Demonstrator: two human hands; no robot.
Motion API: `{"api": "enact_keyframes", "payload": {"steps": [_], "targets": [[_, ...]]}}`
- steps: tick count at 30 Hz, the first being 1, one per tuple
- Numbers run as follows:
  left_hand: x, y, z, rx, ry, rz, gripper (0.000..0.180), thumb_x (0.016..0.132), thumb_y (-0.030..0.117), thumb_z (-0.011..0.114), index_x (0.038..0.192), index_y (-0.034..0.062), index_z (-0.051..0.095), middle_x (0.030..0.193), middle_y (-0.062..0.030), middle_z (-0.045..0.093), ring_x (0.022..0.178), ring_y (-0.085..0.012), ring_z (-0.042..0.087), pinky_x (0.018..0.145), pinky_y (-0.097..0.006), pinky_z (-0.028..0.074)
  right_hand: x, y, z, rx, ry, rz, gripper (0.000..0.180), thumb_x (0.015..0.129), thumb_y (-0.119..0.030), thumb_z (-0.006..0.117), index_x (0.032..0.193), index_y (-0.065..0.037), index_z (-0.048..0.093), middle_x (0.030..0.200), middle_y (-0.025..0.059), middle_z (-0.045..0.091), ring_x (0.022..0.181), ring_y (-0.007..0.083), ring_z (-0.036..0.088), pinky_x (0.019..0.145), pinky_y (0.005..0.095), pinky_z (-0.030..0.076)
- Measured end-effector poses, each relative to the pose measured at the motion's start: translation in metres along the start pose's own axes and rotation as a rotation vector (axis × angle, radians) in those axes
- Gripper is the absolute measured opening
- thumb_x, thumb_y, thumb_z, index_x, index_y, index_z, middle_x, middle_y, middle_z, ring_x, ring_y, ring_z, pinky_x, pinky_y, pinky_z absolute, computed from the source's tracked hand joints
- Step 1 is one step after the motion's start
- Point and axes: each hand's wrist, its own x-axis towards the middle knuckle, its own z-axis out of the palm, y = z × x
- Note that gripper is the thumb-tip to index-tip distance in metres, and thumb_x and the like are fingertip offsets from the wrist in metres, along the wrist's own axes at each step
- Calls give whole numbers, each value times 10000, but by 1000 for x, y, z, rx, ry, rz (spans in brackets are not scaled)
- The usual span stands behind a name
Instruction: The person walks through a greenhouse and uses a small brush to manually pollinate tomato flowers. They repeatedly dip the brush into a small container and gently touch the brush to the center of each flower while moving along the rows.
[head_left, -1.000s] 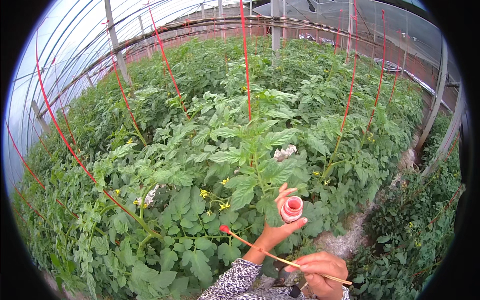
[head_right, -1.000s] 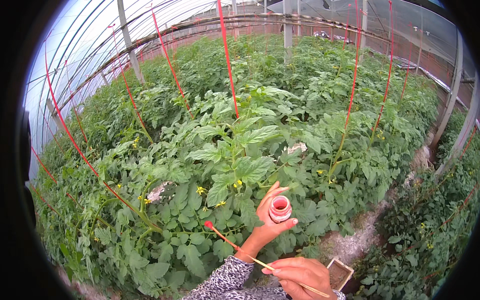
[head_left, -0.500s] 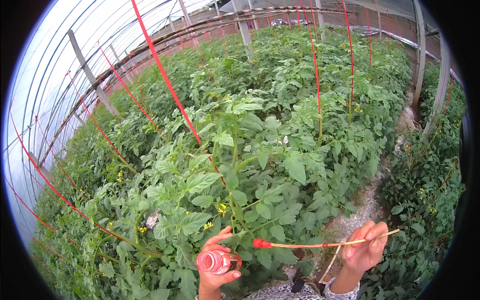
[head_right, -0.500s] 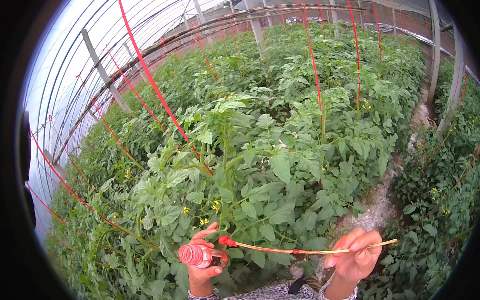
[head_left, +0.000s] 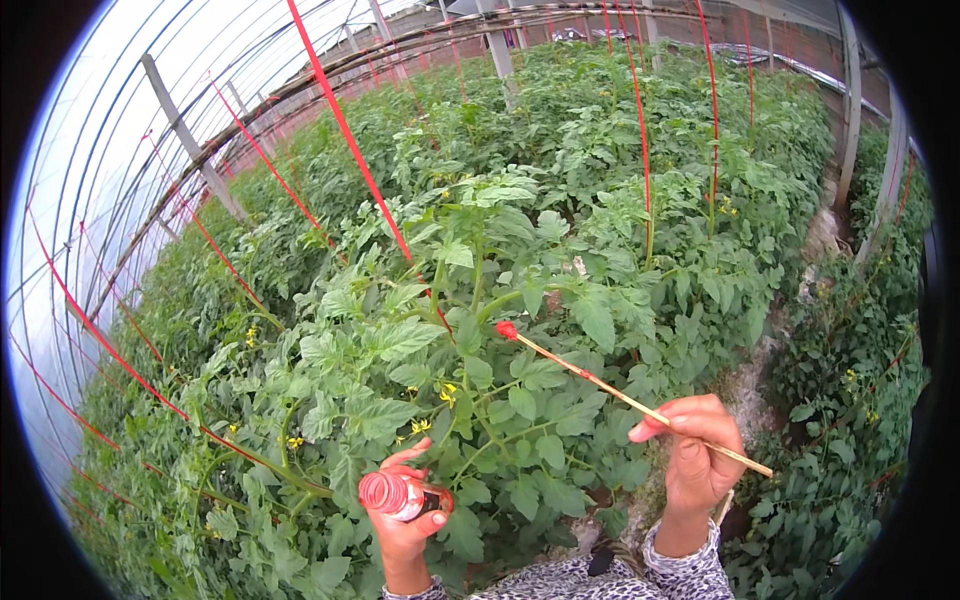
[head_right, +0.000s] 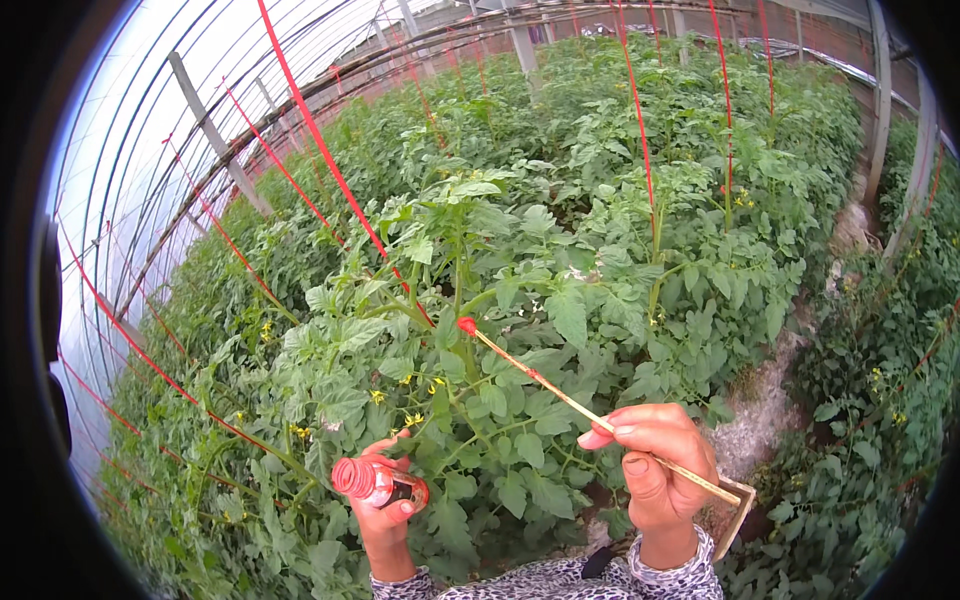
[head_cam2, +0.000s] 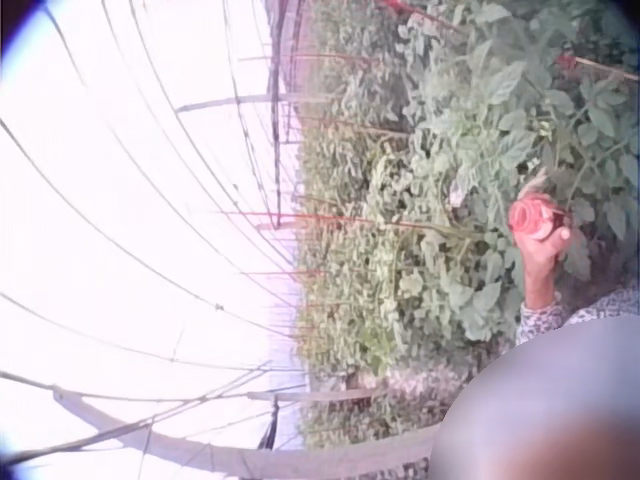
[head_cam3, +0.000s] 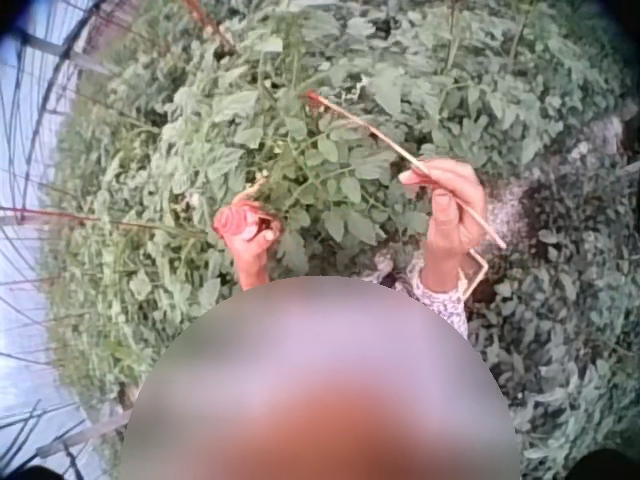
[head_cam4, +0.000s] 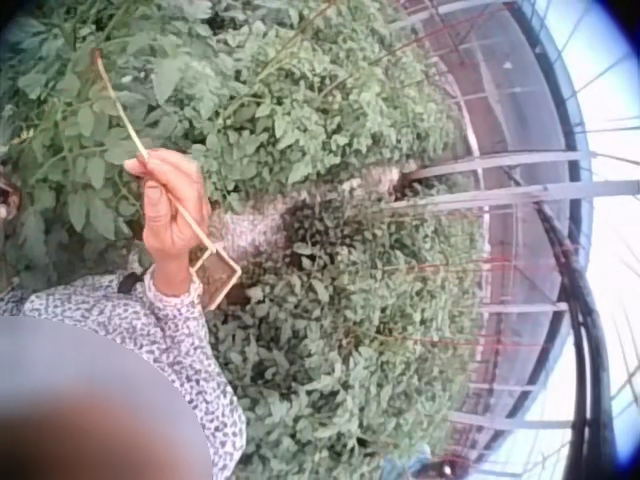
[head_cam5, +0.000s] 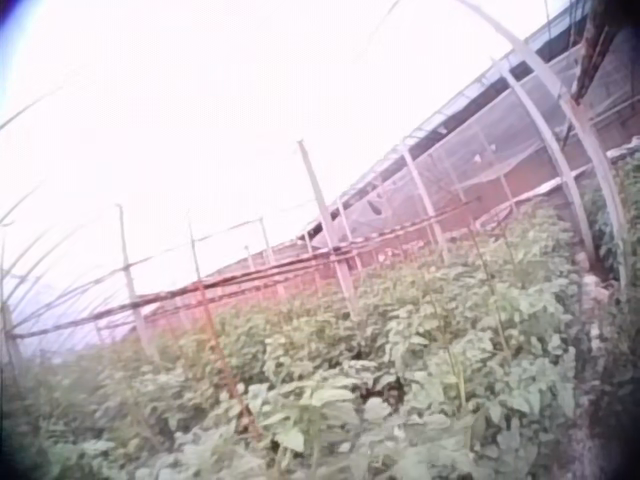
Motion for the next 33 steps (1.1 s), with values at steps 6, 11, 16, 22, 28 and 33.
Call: {"api": "enact_keyframes", "payload": {"steps": [6, 11, 16, 22, 28, 33], "targets": [[-7, 10, 5, 200, -81, 70, 652, 511, 362, 887, 972, 23, 577, 1270, -261, 489, 1150, -359, 510, 972, -476, 383, -7, -29, -39, 202, 274, -130, 263, 962, -233, 492, 920, 24, 457, 832, 179, 504, 536, 214, 539, 405, 284, 495], [-25, 19, 23, -87, -309, -8, 632, 488, 288, 926, 948, 54, 561, 1300, -195, 451, 1237, -374, 457, 967, -480, 429, -28, -29, -73, 137, 415, -85, 229, 973, -192, 449, 927, 33, 456, 811, 173, 499, 523, 187, 519, 412, 280, 479], [-17, 6, 69, -135, -739, -157, 557, 561, 160, 888, 993, 43, 556, 1282, -223, 473, 1240, -393, 446, 977, -489, 420, -47, -22, -104, -56, 525, -10, 209, 962, -172, 448, 936, 31, 490, 827, 159, 510, 548, 182, 533, 462, 287, 485], [-4, -33, 123, -165, -881, -176, 501, 650, 152, 844, 1037, 23, 553, 1342, -231, 450, 1189, -279, 495, 996, -403, 393, -37, 22, -139, -122, 518, 92, 205, 953, -169, 459, 952, 28, 517, 837, 127, 515, 584, 163, 539, 511, 262, 471], [9, -84, 193, -24, -852, -91, 498, 734, 253, 797, 1097, 54, 521, 1396, -160, 409, 1252, -241, 420, 990, -377, 354, -20, 78, -228, -152, 596, 220, 238, 982, -216, 419, 1000, -3, 524, 803, 65, 528, 636, 103, 500, 550, 206, 414], [14, -99, 224, 38, -688, -175, 477, 724, 249, 803, 1068, 59, 534, 1378, -149, 428, 1225, -219, 439, 988, -357, 359, 26, 108, -251, 12, 437, 246, 195, 933, -169, 514, 981, 10, 576, 865, 164, 605, 744, 195, 594, 627, 278, 481]]}}
